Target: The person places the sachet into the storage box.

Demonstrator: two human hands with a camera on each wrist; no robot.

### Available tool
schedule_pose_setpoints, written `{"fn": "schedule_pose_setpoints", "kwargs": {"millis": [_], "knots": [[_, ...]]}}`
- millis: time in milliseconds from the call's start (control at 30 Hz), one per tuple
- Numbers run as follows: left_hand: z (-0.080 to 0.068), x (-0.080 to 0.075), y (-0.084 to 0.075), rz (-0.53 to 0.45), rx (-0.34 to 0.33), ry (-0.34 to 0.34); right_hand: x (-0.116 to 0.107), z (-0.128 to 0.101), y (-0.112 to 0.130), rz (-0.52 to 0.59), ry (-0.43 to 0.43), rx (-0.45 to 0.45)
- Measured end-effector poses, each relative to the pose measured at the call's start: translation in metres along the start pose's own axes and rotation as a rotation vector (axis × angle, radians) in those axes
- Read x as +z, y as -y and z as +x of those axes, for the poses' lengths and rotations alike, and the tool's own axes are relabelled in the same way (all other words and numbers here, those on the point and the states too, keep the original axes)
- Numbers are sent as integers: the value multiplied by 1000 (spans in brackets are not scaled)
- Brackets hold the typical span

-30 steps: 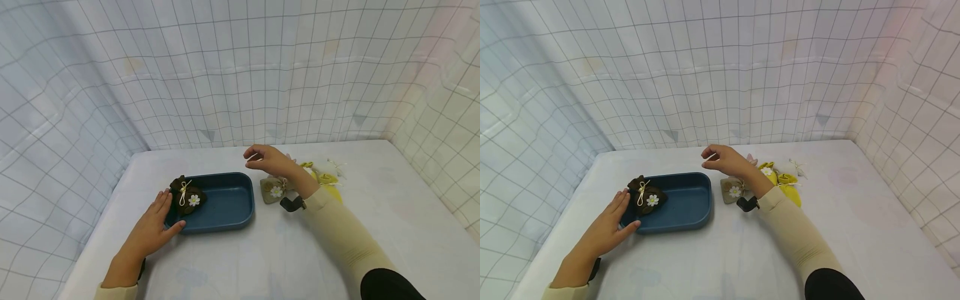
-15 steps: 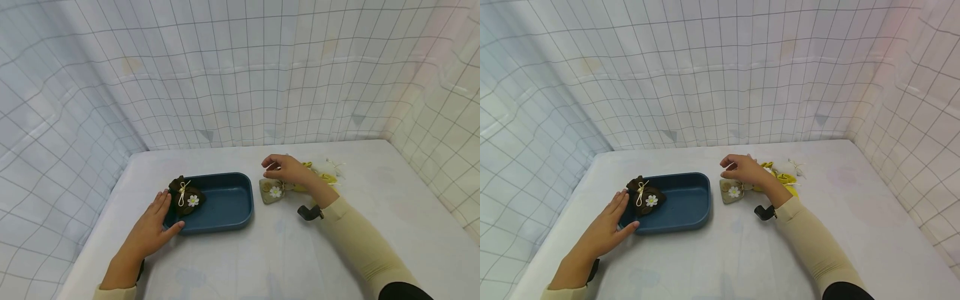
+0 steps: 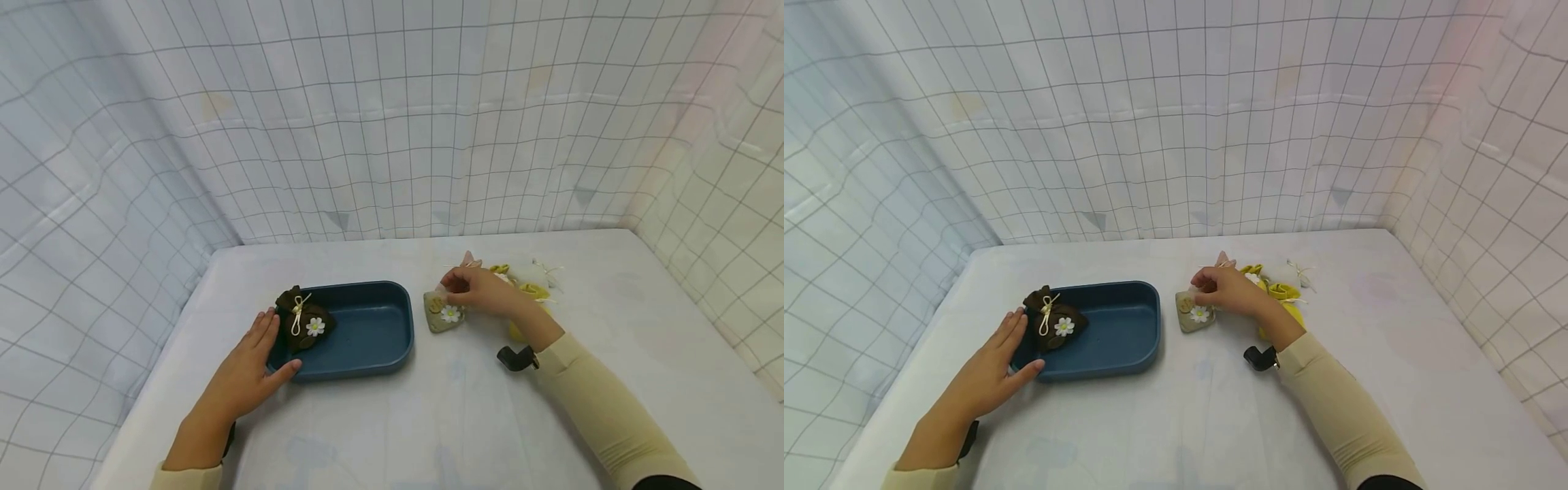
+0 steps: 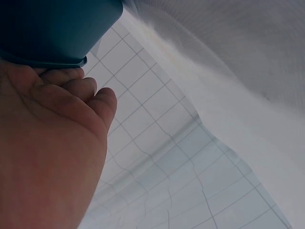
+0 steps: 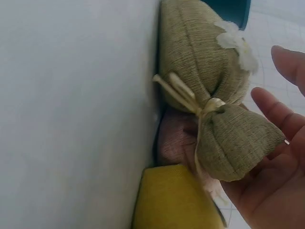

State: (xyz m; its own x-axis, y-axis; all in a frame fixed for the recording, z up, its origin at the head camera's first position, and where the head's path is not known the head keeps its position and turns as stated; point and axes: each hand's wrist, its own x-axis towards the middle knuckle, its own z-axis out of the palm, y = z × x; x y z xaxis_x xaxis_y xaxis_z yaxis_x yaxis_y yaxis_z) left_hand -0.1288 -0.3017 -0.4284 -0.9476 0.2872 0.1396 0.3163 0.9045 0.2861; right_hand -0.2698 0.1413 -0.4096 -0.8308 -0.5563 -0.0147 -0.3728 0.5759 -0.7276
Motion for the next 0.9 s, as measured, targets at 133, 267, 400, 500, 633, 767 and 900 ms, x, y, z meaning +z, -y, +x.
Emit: {"fn": "schedule_pose_setpoints", "kwargs": {"millis": [133, 267, 400, 500, 633, 767, 900], "knots": [[0, 0, -1, 2, 4, -1, 2, -1, -7, -24, 13, -6], [0, -1, -1, -2, 2, 0, 3, -1, -12, -29, 23, -32], [0, -1, -2, -11, -4, 6, 3, 0, -16, -26, 57, -77], [0, 0, -1, -15, -4, 8, 3, 0, -15, -29, 89, -103], [0, 0, -1, -13, -5, 8, 2, -1, -13, -44, 116, -123], [0, 0, -1, -11, -4, 6, 3, -2, -12, -55, 117, -145], [0, -1, -1, -13, 0, 1, 5, -3, -13, -61, 96, -140]]}}
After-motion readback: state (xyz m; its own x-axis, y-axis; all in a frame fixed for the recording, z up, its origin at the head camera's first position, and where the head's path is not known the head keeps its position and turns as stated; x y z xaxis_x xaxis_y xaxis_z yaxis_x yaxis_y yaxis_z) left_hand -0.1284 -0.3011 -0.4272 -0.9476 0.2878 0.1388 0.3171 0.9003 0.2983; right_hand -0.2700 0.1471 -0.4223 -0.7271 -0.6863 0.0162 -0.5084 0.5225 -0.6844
